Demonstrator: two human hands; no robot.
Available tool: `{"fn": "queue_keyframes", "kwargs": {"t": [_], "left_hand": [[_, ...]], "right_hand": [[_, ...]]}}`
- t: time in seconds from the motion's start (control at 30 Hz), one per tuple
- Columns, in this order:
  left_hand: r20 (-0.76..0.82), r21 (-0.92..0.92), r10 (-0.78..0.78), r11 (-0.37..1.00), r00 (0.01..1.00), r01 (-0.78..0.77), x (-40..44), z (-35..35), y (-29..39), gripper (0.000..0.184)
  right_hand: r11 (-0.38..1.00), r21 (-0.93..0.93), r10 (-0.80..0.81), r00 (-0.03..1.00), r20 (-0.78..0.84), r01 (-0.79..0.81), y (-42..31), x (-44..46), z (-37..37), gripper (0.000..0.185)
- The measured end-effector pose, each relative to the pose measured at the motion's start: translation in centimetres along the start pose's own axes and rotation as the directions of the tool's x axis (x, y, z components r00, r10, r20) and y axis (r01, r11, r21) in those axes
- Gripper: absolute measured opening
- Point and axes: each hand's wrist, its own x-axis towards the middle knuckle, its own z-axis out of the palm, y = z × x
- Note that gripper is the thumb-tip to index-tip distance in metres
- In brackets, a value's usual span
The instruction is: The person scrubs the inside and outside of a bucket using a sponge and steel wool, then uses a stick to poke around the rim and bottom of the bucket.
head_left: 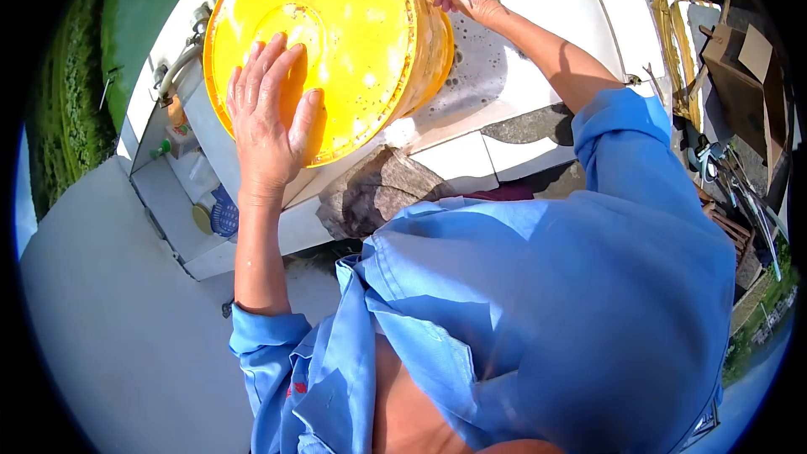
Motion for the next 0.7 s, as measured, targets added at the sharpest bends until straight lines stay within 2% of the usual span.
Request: {"fn": "queue_keyframes", "kwargs": {"t": [0.03,0.1,0.13,0.17,0.23,0.27,0.33,0.43,0.47,0.5,0.57,0.7], "left_hand": [[0.006,-0.002,-0.012,1.0,1.0,0.012,0.0,-0.1,0.0,0.041],[0.009,0.006,-0.013,1.0,1.0,0.013,0.1,-0.2,0.0,0.041],[0.011,0.005,-0.018,1.0,1.0,0.018,0.1,-0.2,0.1,0.041],[0.014,0.001,-0.023,1.0,1.0,0.023,0.0,-0.2,0.2,0.041],[0.016,-0.003,-0.027,1.0,1.0,0.027,0.0,-0.3,0.3,0.041],[0.018,-0.002,-0.028,1.0,0.999,0.028,0.1,-0.3,0.3,0.041],[0.015,-0.005,-0.029,1.0,0.999,0.029,0.1,-0.2,0.2,0.04],[0.007,-0.005,-0.022,1.0,1.0,0.022,0.1,-0.2,0.2,0.04],[0.002,-0.006,-0.018,1.0,1.0,0.018,0.0,-0.2,0.2,0.04],[0.009,-0.005,-0.023,1.0,1.0,0.023,0.0,-0.2,0.2,0.04],[-0.006,-0.006,-0.018,1.0,1.0,0.018,0.0,-0.1,0.1,0.04],[-0.022,-0.017,-0.007,1.0,1.0,0.006,0.0,0.0,-0.1,0.04]], "right_hand": [[1.0,0.008,-0.003,1.0,-0.002,0.003,0.5,0.6,0.0,0.026],[0.978,-0.12,0.173,0.985,-0.009,-0.173,1.4,1.3,0.2,0.031],[0.963,-0.268,-0.002,0.999,0.033,0.011,2.0,0.4,0.0,0.031],[0.963,-0.269,0.002,0.999,0.035,0.007,1.8,-1.0,0.0,0.031],[0.934,-0.331,0.15,0.988,0.032,-0.131,0.9,-4.1,0.2,0.024],[0.933,-0.335,0.154,0.988,0.033,-0.134,1.1,-5.6,0.1,0.024],[0.973,-0.207,0.139,0.978,0.156,-0.105,1.7,-7.9,0.1,0.024],[0.977,-0.189,0.129,0.983,0.134,-0.103,-0.4,-7.4,0.0,0.027],[0.969,-0.245,-0.022,1.0,0.015,0.025,-0.9,-6.3,0.3,0.028],[0.959,-0.234,-0.147,0.987,0.066,0.158,-0.7,-4.7,-0.5,0.03],[0.964,-0.221,-0.139,0.989,0.042,0.145,-0.3,-1.8,-0.4,0.028],[0.963,-0.231,-0.129,0.99,0.055,0.139,2.3,-2.1,0.6,0.032]]}}
